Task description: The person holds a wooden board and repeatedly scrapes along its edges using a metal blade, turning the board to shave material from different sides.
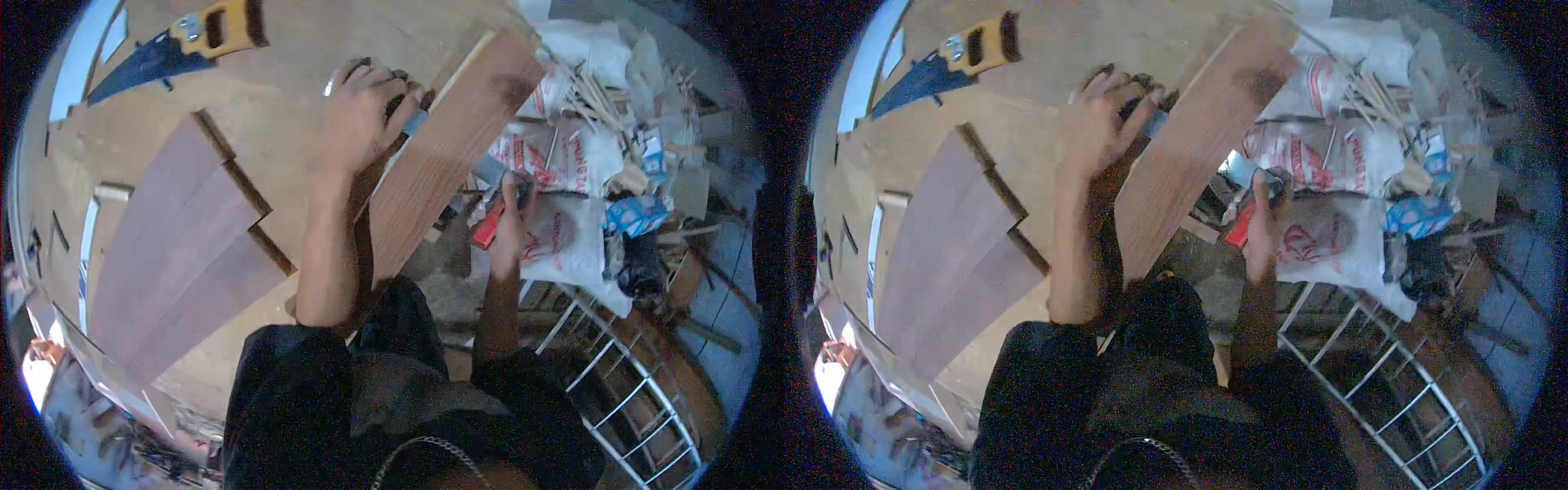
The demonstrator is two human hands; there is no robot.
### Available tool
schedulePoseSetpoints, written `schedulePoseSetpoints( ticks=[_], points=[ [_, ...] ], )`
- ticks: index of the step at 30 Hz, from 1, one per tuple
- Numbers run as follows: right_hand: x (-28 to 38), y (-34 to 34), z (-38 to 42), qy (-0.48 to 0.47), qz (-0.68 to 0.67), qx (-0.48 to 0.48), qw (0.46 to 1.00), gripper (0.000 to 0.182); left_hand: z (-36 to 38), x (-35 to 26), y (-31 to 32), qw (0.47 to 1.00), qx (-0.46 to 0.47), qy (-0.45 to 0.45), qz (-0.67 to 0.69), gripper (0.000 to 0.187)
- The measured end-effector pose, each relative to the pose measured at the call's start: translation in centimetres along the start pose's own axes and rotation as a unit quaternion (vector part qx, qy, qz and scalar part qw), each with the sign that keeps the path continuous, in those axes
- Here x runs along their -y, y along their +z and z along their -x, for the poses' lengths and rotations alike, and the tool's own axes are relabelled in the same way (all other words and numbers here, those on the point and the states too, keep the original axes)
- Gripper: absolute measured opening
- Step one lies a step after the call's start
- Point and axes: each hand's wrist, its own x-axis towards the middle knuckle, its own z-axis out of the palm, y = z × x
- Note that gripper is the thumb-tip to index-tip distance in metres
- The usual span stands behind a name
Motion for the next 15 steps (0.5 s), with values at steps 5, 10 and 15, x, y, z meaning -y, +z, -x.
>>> schedulePoseSetpoints(
  ticks=[5,10,15],
  points=[
    [-1.7,-1.1,-2.3,-0.015,-0.024,0.041,0.999,0.052,3.1,-0.9,-5.4,0.979,-0.150,-0.095,0.100,0.027],
    [3.6,1.4,-0.8,0.055,-0.091,0.126,0.986,0.039,13.3,-3.9,-12.8,0.968,-0.121,-0.208,0.069,0.038],
    [-0.4,1.9,-5.8,0.085,-0.141,0.126,0.978,0.042,23.8,-10.1,-13.4,0.964,0.004,-0.260,-0.061,0.084]
  ],
)
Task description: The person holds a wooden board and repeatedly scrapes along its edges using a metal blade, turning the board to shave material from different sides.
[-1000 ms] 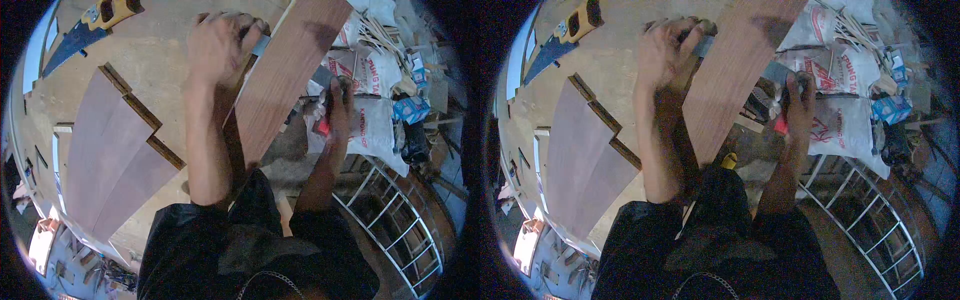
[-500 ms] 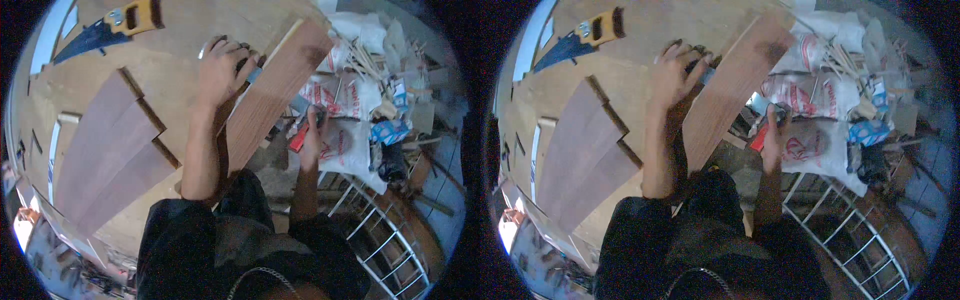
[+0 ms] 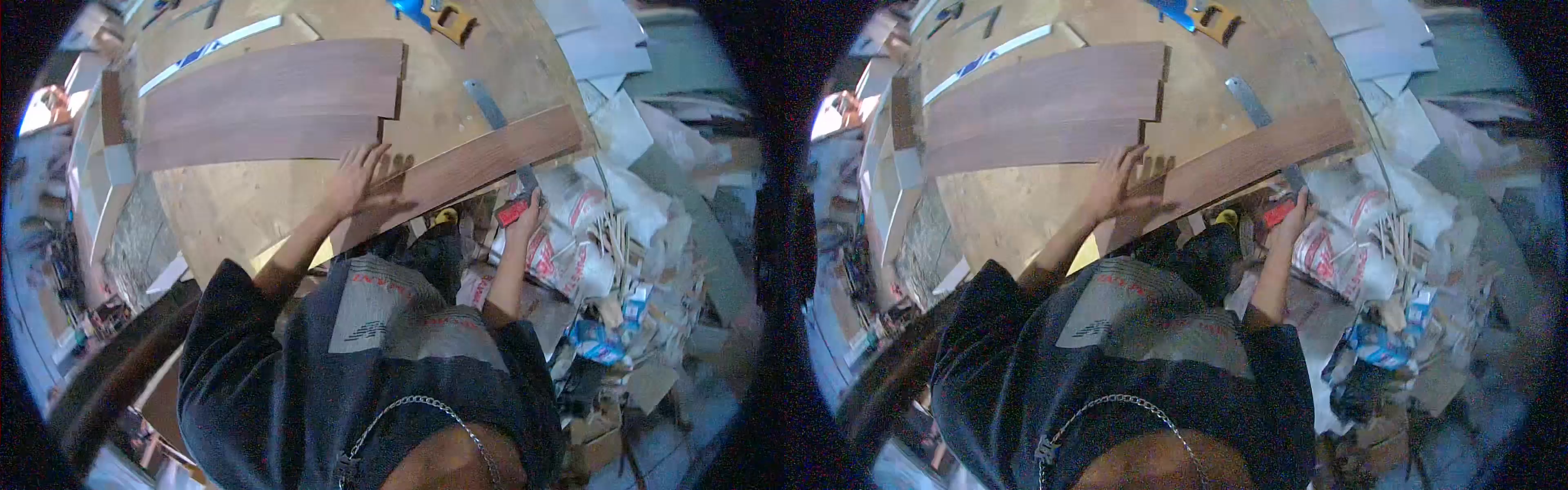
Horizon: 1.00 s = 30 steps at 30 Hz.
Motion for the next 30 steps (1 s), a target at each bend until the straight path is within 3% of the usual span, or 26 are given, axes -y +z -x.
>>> schedulePoseSetpoints(
  ticks=[2,3,5,7,8,9,11,13,15,17,19,21,22,26,30],
  points=[
    [0.4,0.8,1.1,0.002,-0.018,0.023,1.000,0.047,4.2,-1.1,1.6,0.998,0.022,-0.059,-0.007,0.113],
    [0.6,0.8,1.5,0.003,-0.038,0.031,0.999,0.053,5.9,-2.2,2.4,0.997,0.010,-0.072,-0.013,0.113],
    [0.5,0.3,1.5,0.007,-0.010,0.081,0.997,0.062,8.4,-4.7,4.5,0.972,-0.017,-0.175,-0.156,0.122],
    [0.1,0.2,1.1,0.046,0.019,0.055,0.997,0.073,10.1,-5.8,6.8,0.952,-0.034,-0.244,-0.184,0.122],
    [-0.9,-0.8,-0.6,0.021,0.072,0.086,0.993,0.085,11.1,-5.5,8.2,0.942,-0.074,-0.267,-0.188,0.122],
    [-0.3,-1.0,-0.8,0.038,0.057,0.158,0.985,0.083,12.4,-5.3,9.2,0.930,-0.112,-0.290,-0.195,0.122],
    [0.0,-0.9,-0.9,0.020,0.038,0.222,0.974,0.062,13.7,-6.1,10.1,0.900,-0.180,-0.335,-0.214,0.119],
    [1.8,-0.9,-0.2,0.073,0.037,0.292,0.953,0.046,14.6,-6.4,10.4,0.894,-0.161,-0.346,-0.236,0.118],
    [3.0,-0.2,0.9,0.096,0.026,0.266,0.959,0.041,15.5,-6.2,10.2,0.876,-0.198,-0.378,-0.226,0.116],
    [1.8,-0.5,-1.0,0.085,0.004,0.320,0.943,0.040,17.1,-4.7,9.6,0.870,-0.126,-0.413,-0.237,0.114],
    [-0.8,-0.8,-4.5,0.045,0.062,0.302,0.950,0.041,18.0,-3.9,9.3,0.861,-0.135,-0.408,-0.272,0.108],
    [-0.8,-0.8,-4.5,0.000,0.075,0.299,0.951,0.045,18.3,-5.0,6.9,0.911,-0.141,-0.347,-0.170,0.101],
    [-0.3,-0.7,-3.9,-0.015,0.078,0.297,0.952,0.047,18.4,-5.1,6.2,0.915,-0.139,-0.334,-0.181,0.101],
    [6.4,0.1,2.9,0.037,0.150,0.258,0.954,0.061,18.6,-4.1,5.7,0.933,-0.154,-0.307,-0.106,0.108],
    [5.3,1.4,3.4,0.033,0.108,0.245,0.963,0.073,19.5,-1.9,5.9,0.935,-0.137,-0.292,-0.149,0.095]
  ],
)
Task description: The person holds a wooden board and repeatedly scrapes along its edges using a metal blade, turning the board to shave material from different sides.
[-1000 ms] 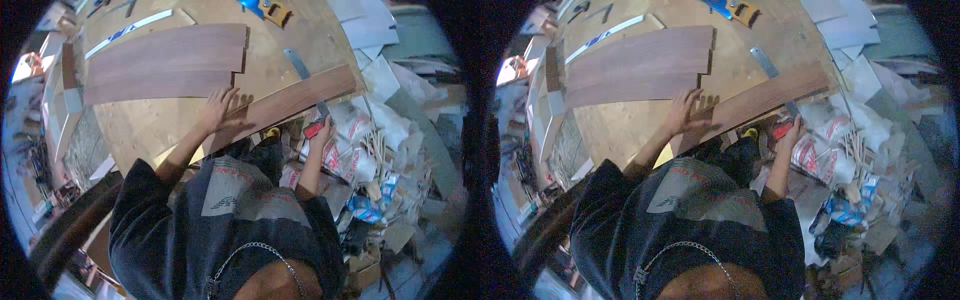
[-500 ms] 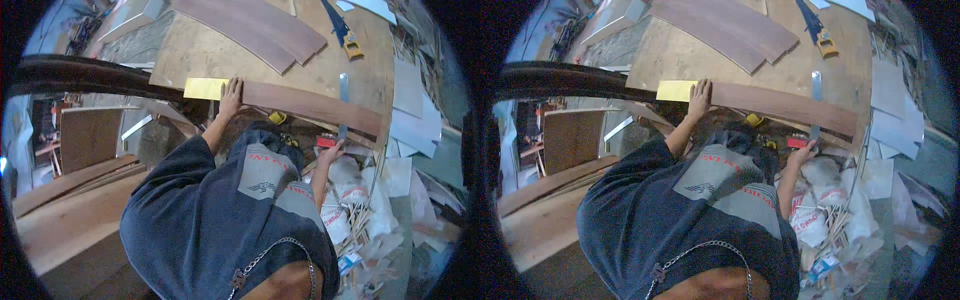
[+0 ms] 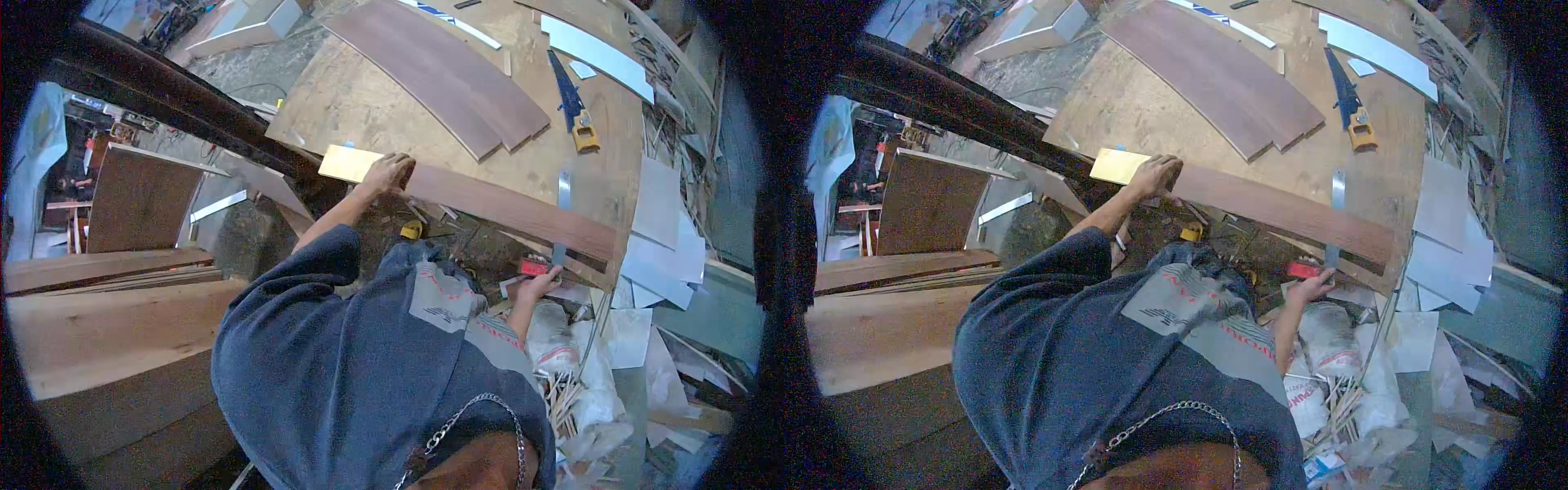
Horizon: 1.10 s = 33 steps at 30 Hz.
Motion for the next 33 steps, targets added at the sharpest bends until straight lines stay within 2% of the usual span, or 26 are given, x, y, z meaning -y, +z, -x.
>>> schedulePoseSetpoints(
  ticks=[3,6,7,8,9,12,13,14,15,16,17,18,19,21,22,24,25,29,31,33],
  points=[
    [-1.3,-0.2,-1.3,-0.033,-0.024,-0.011,0.999,0.077,0.2,1.4,1.5,0.999,0.020,0.025,-0.010,0.088],
    [-6.0,-2.7,-5.7,-0.087,0.031,-0.014,0.996,0.085,0.9,2.1,2.0,0.997,0.006,0.015,0.069,0.093],
    [-6.8,-3.3,-6.5,-0.145,0.184,-0.091,0.968,0.088,1.6,0.2,-1.2,0.993,-0.022,0.041,0.106,0.092],
    [-6.5,-3.7,-6.7,-0.198,0.333,-0.165,0.907,0.092,1.8,0.8,-0.9,0.990,-0.020,0.048,0.128,0.093],
    [-6.6,-4.2,-6.2,-0.219,0.351,-0.207,0.887,0.097,2.1,1.5,-0.5,0.987,-0.020,0.054,0.150,0.095],
    [-2.6,-1.4,0.2,-0.305,0.338,-0.272,0.848,0.085,3.0,2.7,-0.1,0.988,-0.041,0.039,0.141,0.101],
    [-1.4,1.2,3.2,-0.331,0.349,-0.159,0.862,0.075,3.0,3.8,0.2,0.992,-0.051,0.033,0.111,0.102],
    [-1.0,4.2,6.1,-0.380,0.384,-0.053,0.840,0.063,3.1,4.5,1.1,0.987,-0.068,0.023,0.144,0.101],
    [-0.5,7.2,9.1,-0.421,0.400,0.060,0.812,0.051,2.7,4.8,0.9,0.986,-0.068,0.023,0.150,0.101],
    [-1.0,10.6,11.3,-0.479,0.440,0.162,0.742,0.036,2.6,4.7,0.5,0.988,-0.070,0.032,0.134,0.100],
    [-1.9,13.6,13.1,-0.493,0.469,0.281,0.676,0.040,2.6,4.5,0.2,0.990,-0.070,0.039,0.119,0.099],
    [-4.5,15.5,14.3,-0.471,0.472,0.363,0.651,0.048,2.4,4.5,0.2,0.991,-0.073,0.043,0.108,0.099],
    [-5.8,18.3,15.4,-0.505,0.464,0.462,0.562,0.066,2.0,4.8,0.0,0.992,-0.049,0.040,0.106,0.097],
    [-8.2,21.5,17.3,-0.553,0.498,0.516,0.425,0.089,1.0,5.1,-1.2,0.991,-0.020,0.053,0.119,0.097],
    [-9.3,21.4,17.2,-0.555,0.494,0.515,0.428,0.089,0.9,5.2,-0.6,0.989,0.000,0.059,0.133,0.096],
    [-11.6,22.6,14.8,-0.528,0.579,0.524,0.334,0.104,-0.4,6.4,0.2,0.986,0.003,0.099,0.137,0.096],
    [-12.1,22.6,13.8,-0.514,0.528,0.564,0.373,0.108,-0.7,6.7,1.1,0.992,-0.010,0.115,0.058,0.099],
    [-11.7,23.7,13.9,-0.526,0.540,0.538,0.377,0.100,-2.1,7.3,-0.5,0.987,0.071,0.120,0.082,0.105],
    [-11.7,23.5,13.5,-0.513,0.512,0.558,0.404,0.099,-2.1,7.1,-0.6,0.987,0.023,0.129,0.093,0.104],
    [-11.8,22.8,14.0,-0.494,0.521,0.557,0.418,0.096,-1.1,6.8,-0.4,0.985,0.050,0.118,0.117,0.100]
  ],
)
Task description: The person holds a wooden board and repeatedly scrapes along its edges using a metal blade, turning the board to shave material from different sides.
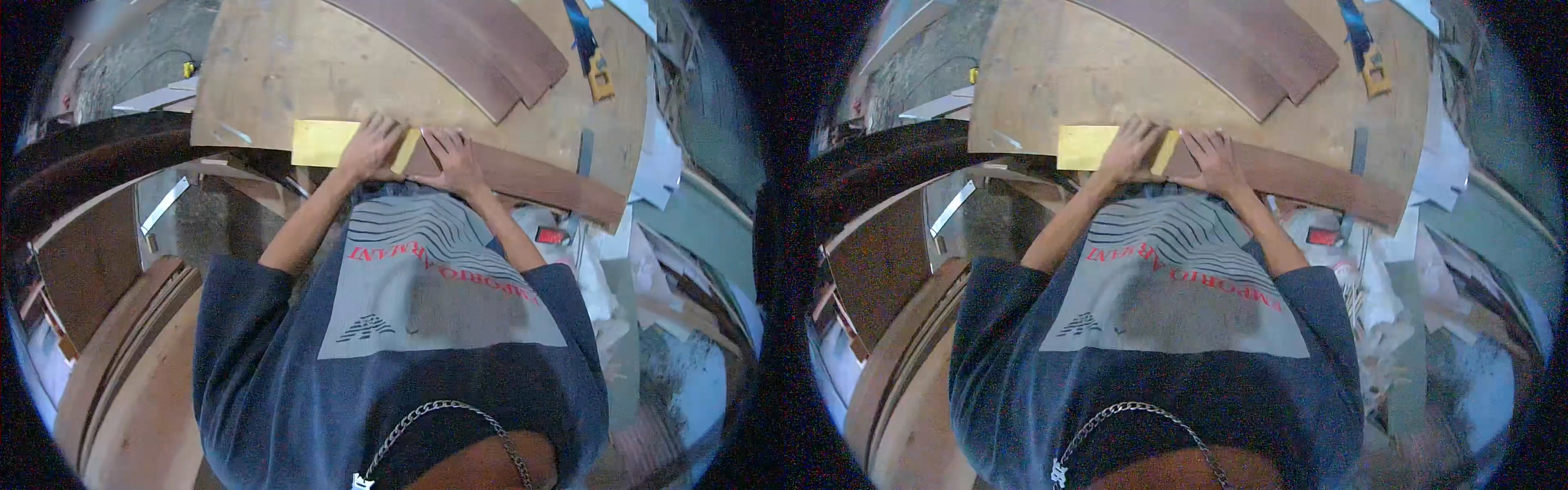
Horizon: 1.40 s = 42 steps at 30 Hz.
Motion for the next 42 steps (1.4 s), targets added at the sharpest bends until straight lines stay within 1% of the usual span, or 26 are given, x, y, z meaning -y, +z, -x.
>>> schedulePoseSetpoints(
  ticks=[3,6,8,9,11,13,14,16,18,19,21,22,24,26,27,28,29,30,31,32,35,36,38,39,41,42],
  points=[
    [-1.6,0.1,0.3,-0.024,0.005,-0.001,1.000,0.090,-0.9,-0.6,-0.5,1.000,-0.008,-0.021,-0.010,0.100],
    [-4.2,-3.2,2.0,-0.019,-0.011,-0.074,0.997,0.085,-1.0,-1.3,-0.5,0.995,0.024,-0.040,-0.083,0.099],
    [-7.6,-5.7,7.5,0.156,-0.026,-0.222,0.962,0.075,-2.1,-3.8,-2.0,0.996,-0.006,-0.027,-0.088,0.097],
    [-10.2,-4.6,11.6,0.230,-0.019,-0.309,0.923,0.071,-2.7,-5.0,-1.8,0.996,-0.051,-0.043,-0.056,0.096],
    [-10.5,-10.1,18.1,0.430,-0.010,-0.443,0.787,0.063,-6.2,-8.2,0.1,0.991,-0.127,-0.042,0.011,0.094],
    [-11.4,-9.2,24.8,0.635,0.111,-0.492,0.584,0.058,-12.1,-14.0,1.8,0.997,-0.037,0.025,0.055,0.094],
    [-11.2,-8.4,28.1,0.650,0.102,-0.481,0.580,0.058,-15.0,-17.0,3.6,0.992,-0.005,0.080,0.101,0.094],
    [-15.0,-5.1,31.5,0.597,-0.349,-0.467,0.550,0.057,-22.0,-22.0,7.5,0.975,0.083,0.184,0.095,0.104],
    [-15.8,-3.9,30.7,0.559,-0.294,-0.509,0.585,0.056,-27.1,-27.5,10.8,0.962,0.101,0.250,0.031,0.118],
    [-14.8,-5.6,29.3,0.542,-0.408,-0.518,0.522,0.052,-29.3,-29.2,12.9,0.951,0.107,0.291,-0.001,0.123],
    [-13.0,-7.3,28.1,0.513,-0.519,-0.518,0.445,0.048,-30.7,-32.3,14.4,0.949,0.104,0.296,-0.016,0.123],
    [-13.7,-8.2,27.8,0.536,-0.577,-0.528,0.319,0.046,-32.1,-33.4,15.5,0.949,0.107,0.296,-0.021,0.123],
    [-16.1,-9.2,27.2,0.542,-0.624,-0.534,0.179,0.044,-34.3,-34.4,17.2,0.956,0.095,0.277,-0.032,0.126],
    [-15.7,-8.5,28.1,0.533,-0.507,-0.578,0.353,0.039,-34.6,-35.4,16.8,0.976,0.154,0.136,0.070,0.128],
    [-15.9,-5.8,29.0,0.564,-0.354,-0.527,0.529,0.036,-34.9,-36.0,16.4,0.977,0.149,0.134,0.068,0.127],
    [-15.8,-5.0,29.1,0.583,-0.148,-0.473,0.644,0.034,-34.6,-35.7,17.1,0.978,0.154,0.123,0.066,0.127],
    [-15.9,-4.7,28.7,0.558,-0.291,-0.527,0.572,0.032,-35.0,-35.7,17.3,0.980,0.150,0.112,0.071,0.125],
    [-16.1,-6.8,28.2,0.485,-0.497,-0.555,0.458,0.031,-35.9,-35.7,17.2,0.981,0.140,0.108,0.076,0.123],
    [-16.2,-9.0,27.6,0.420,-0.651,-0.564,0.285,0.030,-36.1,-36.0,16.4,0.981,0.138,0.095,0.101,0.120],
    [-15.9,-9.6,27.3,0.402,-0.658,-0.546,0.327,0.029,-36.7,-36.2,15.6,0.984,0.117,0.098,0.097,0.120],
    [-18.2,-6.8,26.5,0.365,-0.666,-0.584,0.287,0.032,-37.0,-35.6,14.7,0.980,0.080,0.101,0.153,0.120],
    [-19.3,-5.6,27.3,0.456,-0.590,-0.538,0.393,0.040,-37.0,-35.4,14.6,0.979,0.087,0.088,0.162,0.120],
    [-18.9,-5.4,29.3,0.550,-0.490,-0.469,0.486,0.048,-37.9,-35.7,14.9,0.977,0.040,0.108,0.179,0.118],
    [-18.6,-6.7,28.6,0.606,-0.366,-0.413,0.573,0.054,-38.0,-35.8,14.7,0.967,0.047,0.104,0.226,0.116],
    [-18.4,-9.8,28.2,0.636,-0.238,-0.333,0.655,0.060,-38.4,-36.1,15.2,0.969,0.030,0.109,0.218,0.116],
    [-18.8,-11.6,27.9,0.632,-0.320,-0.360,0.608,0.057,-38.8,-35.9,15.1,0.972,0.009,0.125,0.201,0.115]
  ],
)
